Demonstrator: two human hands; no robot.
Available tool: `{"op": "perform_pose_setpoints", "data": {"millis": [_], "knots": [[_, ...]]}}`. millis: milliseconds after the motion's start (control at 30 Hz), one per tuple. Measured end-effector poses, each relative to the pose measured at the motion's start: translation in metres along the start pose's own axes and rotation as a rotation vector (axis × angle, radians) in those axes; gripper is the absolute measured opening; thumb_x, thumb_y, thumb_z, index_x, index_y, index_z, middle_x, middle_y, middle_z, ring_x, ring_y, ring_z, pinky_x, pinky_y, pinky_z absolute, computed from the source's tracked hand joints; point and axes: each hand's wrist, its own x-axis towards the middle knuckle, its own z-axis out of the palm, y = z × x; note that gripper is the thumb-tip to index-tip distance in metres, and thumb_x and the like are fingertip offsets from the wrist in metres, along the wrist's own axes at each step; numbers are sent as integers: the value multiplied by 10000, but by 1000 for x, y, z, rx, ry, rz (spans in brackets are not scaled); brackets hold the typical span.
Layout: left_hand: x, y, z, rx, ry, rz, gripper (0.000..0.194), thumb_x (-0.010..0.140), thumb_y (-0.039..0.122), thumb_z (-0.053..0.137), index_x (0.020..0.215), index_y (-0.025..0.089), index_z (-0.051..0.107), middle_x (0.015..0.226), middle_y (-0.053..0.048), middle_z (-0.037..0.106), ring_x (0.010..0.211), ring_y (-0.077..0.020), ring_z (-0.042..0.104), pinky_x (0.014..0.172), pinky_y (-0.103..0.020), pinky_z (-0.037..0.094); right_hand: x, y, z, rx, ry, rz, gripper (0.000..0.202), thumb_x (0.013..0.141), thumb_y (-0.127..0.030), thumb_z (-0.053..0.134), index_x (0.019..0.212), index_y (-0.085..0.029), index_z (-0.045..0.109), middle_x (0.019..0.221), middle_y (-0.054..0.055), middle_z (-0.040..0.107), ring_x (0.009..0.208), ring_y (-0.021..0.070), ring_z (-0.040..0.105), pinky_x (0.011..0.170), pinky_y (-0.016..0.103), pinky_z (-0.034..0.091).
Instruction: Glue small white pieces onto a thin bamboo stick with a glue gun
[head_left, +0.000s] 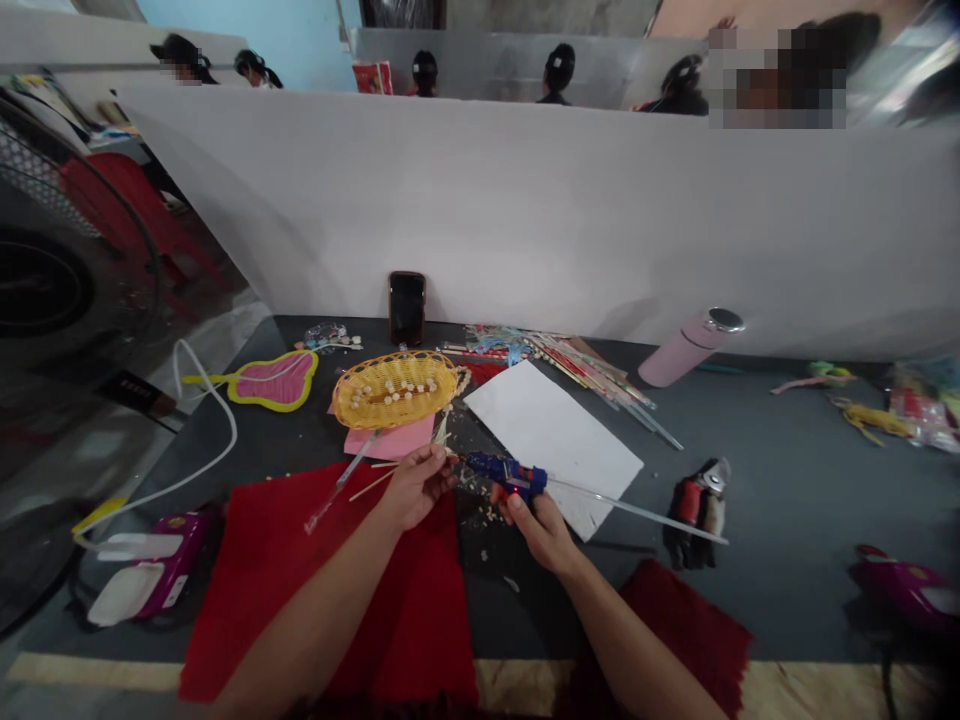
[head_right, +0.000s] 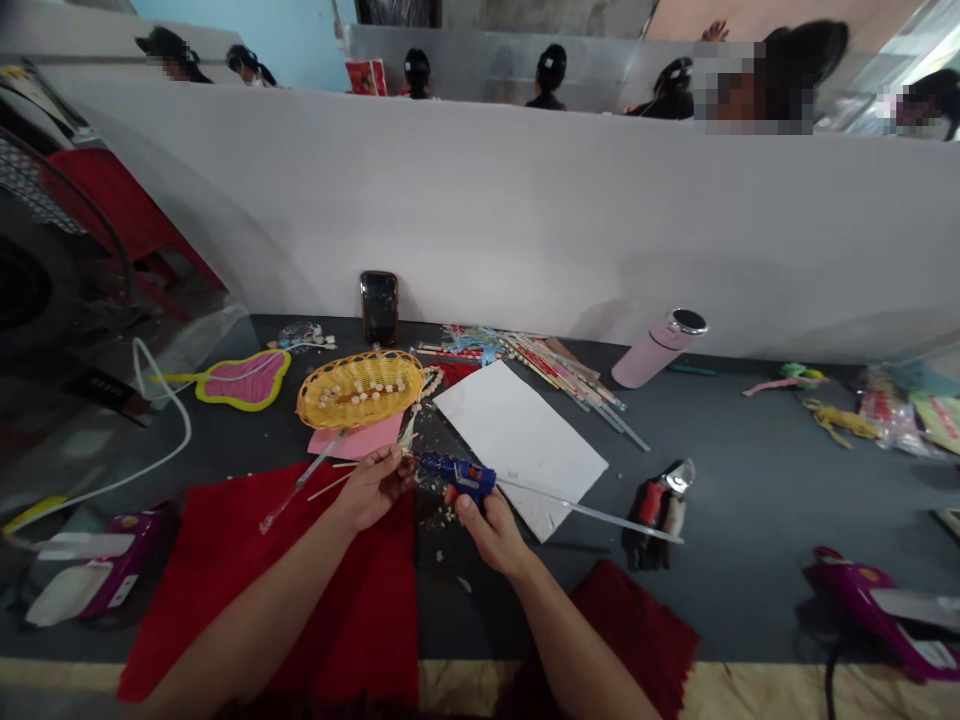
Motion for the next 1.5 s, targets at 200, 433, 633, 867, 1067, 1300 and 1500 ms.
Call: {"op": "perform_pose_setpoints", "data": {"millis": [200,433,633,867,1067,1300,1500], "knots": [[1,-1,0,23,-4,7,154,714,219,686,661,121,578,664,-11,582,575,-74,501,571,-214,441,0,0,-1,-18,-11,-3,372,910,-461,349,898,-161,568,651,6,466,598,127,434,574,263,348],[1,-1,0,26,14,3,148,706,223,695,678,122,590,665,-8,590,565,-67,496,573,-210,444,1,1,-2,-14,-12,1,382,909,-465,349,906,-156,573,665,10,467,605,127,436,577,262,353],[2,-1,0,31,4,2,141,707,218,693,680,121,594,665,-10,588,576,-68,496,585,-213,440,1,-1,-3,-52,-17,-11,384,908,-467,346,890,-158,574,669,13,471,617,132,433,582,264,351],[2,1,1,32,-8,7,160,696,225,702,664,121,584,667,-13,583,577,-73,490,573,-215,427,2,-1,-3,-26,-15,10,397,897,-494,352,878,-159,564,652,10,469,590,130,427,561,262,351],[2,0,1,30,-6,5,146,695,216,702,681,123,590,678,-11,584,584,-73,490,576,-213,426,1,0,-4,-37,-3,5,425,882,-520,371,868,-154,589,652,19,484,598,135,434,564,261,370],[3,-1,0,35,1,8,143,695,219,703,695,122,598,678,-11,585,581,-72,487,569,-214,423,1,-3,-5,-63,14,-3,439,865,-544,387,834,-160,596,650,24,503,625,146,453,563,255,390],[4,-2,-2,39,5,5,146,694,218,704,688,122,595,679,-13,585,580,-72,487,576,-218,431,1,-2,-5,-66,14,-8,423,867,-533,393,838,-161,592,655,28,505,633,150,456,567,258,390]]}}
